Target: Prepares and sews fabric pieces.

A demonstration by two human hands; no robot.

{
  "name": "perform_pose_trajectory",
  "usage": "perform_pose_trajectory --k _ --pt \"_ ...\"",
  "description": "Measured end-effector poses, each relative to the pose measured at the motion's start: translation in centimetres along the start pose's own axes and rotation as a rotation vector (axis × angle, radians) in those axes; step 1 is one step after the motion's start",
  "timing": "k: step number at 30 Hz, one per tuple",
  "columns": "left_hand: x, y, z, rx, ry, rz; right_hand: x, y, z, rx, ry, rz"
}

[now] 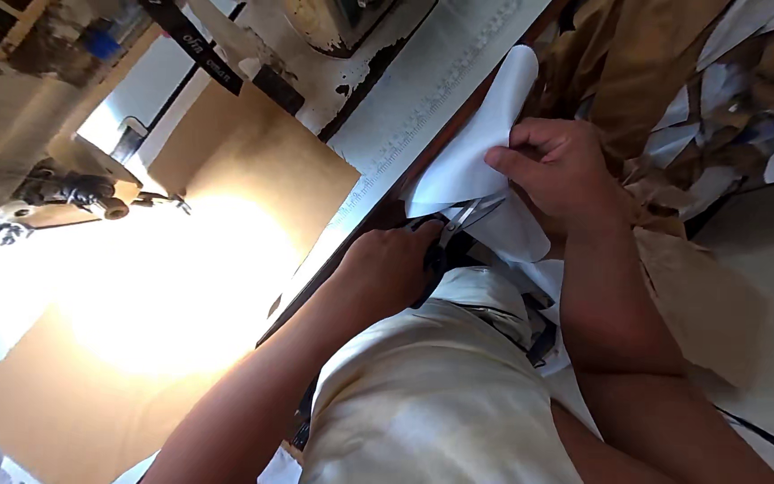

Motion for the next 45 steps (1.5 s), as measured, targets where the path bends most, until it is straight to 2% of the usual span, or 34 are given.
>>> perform_pose_trajectory --k 4,9,13,15,19,21,23,25,27,30,32,34,36,38,40,43,45 --pt "0.1 0.0 0.0 0.009 0.022 0.007 0.0 0.1 0.0 0.042 0.032 -0.008" --pt "0.7 -1.2 2.3 -0.038 -0.044 0.057 0.3 0.3 -1.2 0.095 0.058 -0.014" --pt "1.2 -1.1 2.7 -0.05 -0.03 0.089 1.7 0.5 -0.6 0.12 0.012 0.082" --pt "1.8 -0.4 1.7 -0.038 -0.012 0.176 2.9 0.5 0.2 0.037 -0.038 0.197" --pt "4.8 0.4 -1.0 0.043 -0.032 0.315 4.9 1.0 3.4 -0.242 -0.203 0.46" --pt "6.8 0.0 -1.8 0.117 -0.078 0.349 4.4 1.5 4.8 -0.372 -0.364 0.583" --pt "8.4 -1.6 -2.5 0.161 -0.096 0.386 2.9 2.3 5.0 -0.463 -0.545 0.615" --pt "9.5 -3.7 -3.2 0.156 -0.071 0.438 0.5 3.2 4.1 -0.523 -0.694 0.549" --pt "10.0 -5.2 -3.8 0.124 -0.042 0.5 -1.9 4.2 2.7 -0.552 -0.788 0.402" --pt "9.7 -4.5 -3.9 0.028 0.009 0.577 -4.8 5.7 1.6 -0.646 -0.835 0.255" --pt "7.9 -1.8 -3.0 -0.086 0.094 0.588 -6.7 6.3 1.0 -0.657 -0.876 0.163" --pt "4.3 1.1 -2.0 -0.178 0.184 0.525 -8.9 6.5 0.1 -0.607 -0.983 0.034" --pt "0.3 3.0 -2.0 -0.208 0.196 0.45 -11.2 6.4 -1.8 -0.575 -1.018 -0.093" --pt "-1.6 4.5 -3.2 -0.179 0.177 0.448 -13.1 6.0 -3.9 -0.533 -1.0 -0.236" --pt "-0.8 7.2 -4.8 -0.137 0.148 0.504 -14.0 5.2 -5.8 -0.387 -0.879 -0.387" --pt "1.5 13.3 -6.9 -0.151 0.192 0.583 -13.5 3.3 -7.9 -0.017 -0.415 -0.547" --pt "1.7 16.9 -7.9 -0.146 0.223 0.626 -13.2 1.6 -8.6 0.236 -0.24 -0.597"
Point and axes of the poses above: each hand's wrist, its own y-axis away from the middle knuckle, its own x-axis out of the back of the hand, z = x × y, the point moved 4 cm from there along -y, towards the middle knuckle, and after that the axes turned 6 degrees about y, right-handed, at the moved point
